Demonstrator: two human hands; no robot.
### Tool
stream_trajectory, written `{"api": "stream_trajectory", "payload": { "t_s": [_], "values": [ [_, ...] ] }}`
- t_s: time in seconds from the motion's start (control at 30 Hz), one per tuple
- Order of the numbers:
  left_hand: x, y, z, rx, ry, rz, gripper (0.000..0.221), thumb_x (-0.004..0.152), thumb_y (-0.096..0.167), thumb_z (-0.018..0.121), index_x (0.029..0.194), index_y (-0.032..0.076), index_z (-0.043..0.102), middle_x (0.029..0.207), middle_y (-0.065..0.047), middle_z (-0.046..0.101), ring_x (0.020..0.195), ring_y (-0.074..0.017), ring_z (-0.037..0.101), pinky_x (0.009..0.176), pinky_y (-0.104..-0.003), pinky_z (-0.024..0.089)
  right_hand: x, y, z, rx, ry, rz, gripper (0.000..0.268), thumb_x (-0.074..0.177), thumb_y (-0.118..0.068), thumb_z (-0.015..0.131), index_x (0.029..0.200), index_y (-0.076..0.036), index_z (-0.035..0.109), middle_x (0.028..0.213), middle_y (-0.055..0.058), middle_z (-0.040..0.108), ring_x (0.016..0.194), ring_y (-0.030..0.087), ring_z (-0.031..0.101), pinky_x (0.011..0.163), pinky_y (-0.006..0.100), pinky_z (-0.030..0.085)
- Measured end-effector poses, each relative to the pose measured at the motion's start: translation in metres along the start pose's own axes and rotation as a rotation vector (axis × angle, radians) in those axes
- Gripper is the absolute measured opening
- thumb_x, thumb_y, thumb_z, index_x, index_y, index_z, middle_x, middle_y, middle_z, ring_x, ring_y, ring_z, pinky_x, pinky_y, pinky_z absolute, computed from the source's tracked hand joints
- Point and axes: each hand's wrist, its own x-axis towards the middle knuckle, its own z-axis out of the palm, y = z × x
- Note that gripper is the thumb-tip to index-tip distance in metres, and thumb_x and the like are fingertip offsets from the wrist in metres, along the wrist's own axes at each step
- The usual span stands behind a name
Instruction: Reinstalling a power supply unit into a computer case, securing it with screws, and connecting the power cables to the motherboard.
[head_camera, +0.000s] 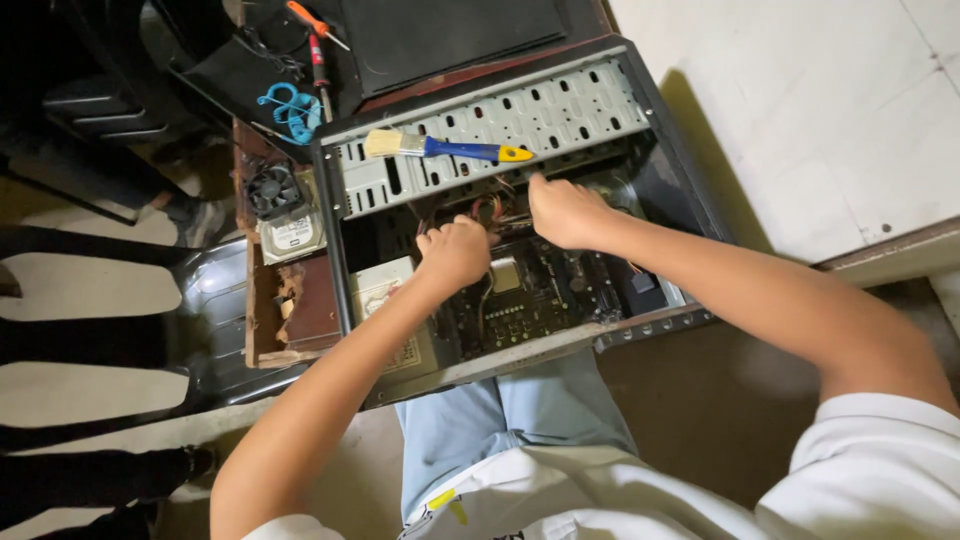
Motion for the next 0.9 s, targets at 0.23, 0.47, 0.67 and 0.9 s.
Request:
{"api": "stream_trajectory", "payload": {
  "t_s": [0.23, 0.47, 0.67, 0.9],
  "values": [
    [0.030, -0.018, -0.005, -0.046, 0.009, -0.058, 0.060, 0.104, 0.047, 0.050, 0.117, -0.011, 0.050, 0.112, -0.034, 0.061, 0.116, -0.0556, 0.057, 0.107, -0.068, 0.032, -0.010, -0.041, -0.025, 0.058, -0.041, 0.010, 0.067, 0.104, -0.057, 0.038, 0.128, 0.001, 0.061, 0.126, 0.026, 0.068, 0.120, 0.044, 0.065, 0.097, 0.057, 0.053],
    [0.044, 0.003, 0.001, -0.071, -0.105, -0.068, 0.061, 0.105, 0.037, 0.043, 0.128, -0.020, 0.044, 0.131, -0.040, 0.055, 0.127, -0.0591, 0.049, 0.112, -0.067, 0.026, -0.006, -0.045, -0.028, 0.184, -0.058, -0.014, 0.052, 0.103, -0.033, 0.046, 0.129, 0.009, 0.063, 0.129, 0.029, 0.066, 0.126, 0.044, 0.061, 0.101, 0.059, 0.052],
    [0.066, -0.001, 0.030, -0.001, -0.042, -0.065, 0.052, 0.101, 0.019, 0.032, 0.131, -0.022, 0.043, 0.131, -0.042, 0.054, 0.124, -0.0631, 0.047, 0.107, -0.069, 0.026, -0.010, -0.050, -0.033, 0.246, -0.065, 0.001, 0.053, 0.102, -0.032, 0.044, 0.129, 0.009, 0.063, 0.129, 0.028, 0.067, 0.128, 0.041, 0.060, 0.102, 0.057, 0.052],
    [0.063, -0.005, 0.019, 0.015, -0.122, -0.032, 0.055, 0.099, 0.020, 0.028, 0.136, -0.020, 0.041, 0.132, -0.039, 0.055, 0.123, -0.0620, 0.049, 0.106, -0.066, 0.029, -0.010, -0.049, -0.037, 0.247, -0.119, -0.007, 0.055, 0.104, -0.033, 0.041, 0.132, 0.008, 0.061, 0.131, 0.027, 0.066, 0.128, 0.039, 0.060, 0.100, 0.054, 0.054]
  ]
}}
